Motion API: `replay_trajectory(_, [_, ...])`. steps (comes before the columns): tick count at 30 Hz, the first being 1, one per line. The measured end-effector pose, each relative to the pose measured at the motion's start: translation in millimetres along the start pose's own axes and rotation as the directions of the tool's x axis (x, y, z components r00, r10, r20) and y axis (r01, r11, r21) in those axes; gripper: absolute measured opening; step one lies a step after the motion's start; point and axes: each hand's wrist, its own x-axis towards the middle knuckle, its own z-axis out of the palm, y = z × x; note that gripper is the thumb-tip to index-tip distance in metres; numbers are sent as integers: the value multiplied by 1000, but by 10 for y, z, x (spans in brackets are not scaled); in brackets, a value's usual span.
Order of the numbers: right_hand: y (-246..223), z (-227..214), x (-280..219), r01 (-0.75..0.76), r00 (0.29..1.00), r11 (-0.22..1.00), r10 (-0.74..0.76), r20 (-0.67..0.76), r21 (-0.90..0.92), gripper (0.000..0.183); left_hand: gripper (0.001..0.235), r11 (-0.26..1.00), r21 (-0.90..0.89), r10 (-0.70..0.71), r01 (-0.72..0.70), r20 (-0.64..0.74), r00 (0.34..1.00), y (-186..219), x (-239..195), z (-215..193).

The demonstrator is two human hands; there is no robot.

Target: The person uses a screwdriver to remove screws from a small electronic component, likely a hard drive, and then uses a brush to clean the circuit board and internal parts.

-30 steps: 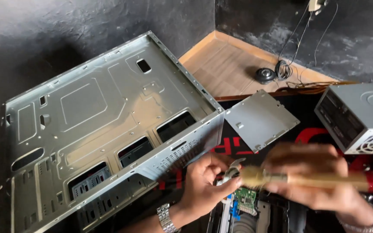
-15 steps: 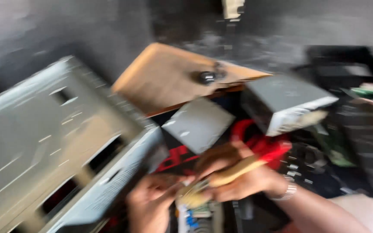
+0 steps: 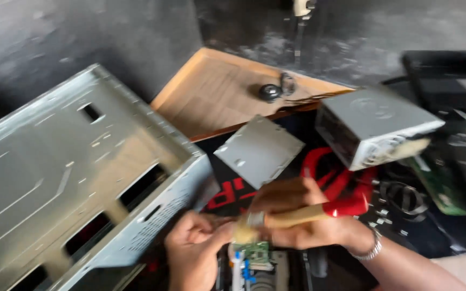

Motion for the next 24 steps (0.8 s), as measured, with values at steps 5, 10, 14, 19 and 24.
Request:
replay_trajectory(5, [96,98,-110,-122,992,992,121,-41,-24,22,42,994,-39,-104,105,24,994,112,-5,-10])
replay_trajectory(10, [176,245,-146,-156,981,979,138,-136,-130,19,24,994,-44,-98,103,120,988,280,-12,-150])
replay_trajectory(14, [290,326,-193,-135,980,960,93,-176,-244,20,26,987,66,-152,149,50,987,253,-38,-159])
replay_trajectory(19, [172,307,-116,-82,987,984,58,-149,-160,16,20,995,75,-75,65,135,988,262,-49,-162])
replay_trajectory(24, [210,305,-123,-137,964,947,60,-259,-290,27,16,979,127,-184,159,220,958,336,-47,-164])
